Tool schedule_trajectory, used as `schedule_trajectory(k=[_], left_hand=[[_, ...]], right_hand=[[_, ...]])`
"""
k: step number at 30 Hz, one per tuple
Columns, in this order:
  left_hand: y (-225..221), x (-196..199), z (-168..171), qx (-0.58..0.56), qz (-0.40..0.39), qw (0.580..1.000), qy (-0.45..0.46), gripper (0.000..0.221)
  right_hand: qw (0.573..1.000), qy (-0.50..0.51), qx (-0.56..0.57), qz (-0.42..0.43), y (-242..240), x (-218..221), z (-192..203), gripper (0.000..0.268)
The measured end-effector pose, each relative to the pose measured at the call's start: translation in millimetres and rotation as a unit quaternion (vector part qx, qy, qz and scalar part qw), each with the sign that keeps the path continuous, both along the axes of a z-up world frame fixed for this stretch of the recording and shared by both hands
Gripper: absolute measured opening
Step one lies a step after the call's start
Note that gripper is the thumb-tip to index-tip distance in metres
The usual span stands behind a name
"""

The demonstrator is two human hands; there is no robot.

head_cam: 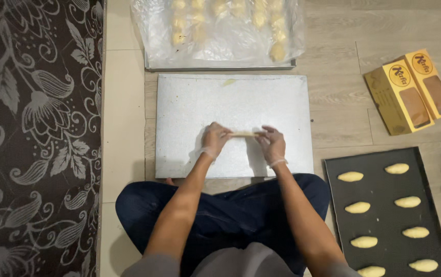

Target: The person shapes pieces of dough into oval loaves and places them on a baking tray, then takes another piece of dough, flattens it, and fills it with chocolate sprinkles from a container.

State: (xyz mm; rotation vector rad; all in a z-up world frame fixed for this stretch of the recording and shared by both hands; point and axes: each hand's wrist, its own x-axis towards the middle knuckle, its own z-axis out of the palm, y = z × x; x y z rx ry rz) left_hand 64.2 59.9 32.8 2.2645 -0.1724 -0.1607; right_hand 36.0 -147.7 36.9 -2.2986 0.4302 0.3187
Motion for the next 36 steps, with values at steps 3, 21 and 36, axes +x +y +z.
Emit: schedule_trajectory(k=[3,21,36], left_hand=[[-13,15,-27,0.020,0.041,0.999,-0.013,0.013],[-44,-43,-21,0.348,-0.121,0.928,0.053,0.066],[-43,-65,-61,0.166,-0.180,0.969,0.027,0.053]], right_hand=[[0.989,-0.123,-0.078,0.022,6,9,-28,0.019],[0.896,0.180,-0.328,0.241,44,-25,-36,0.073],[0.913,-0.095,-0.234,0.320,44,-59,-64,0.065]])
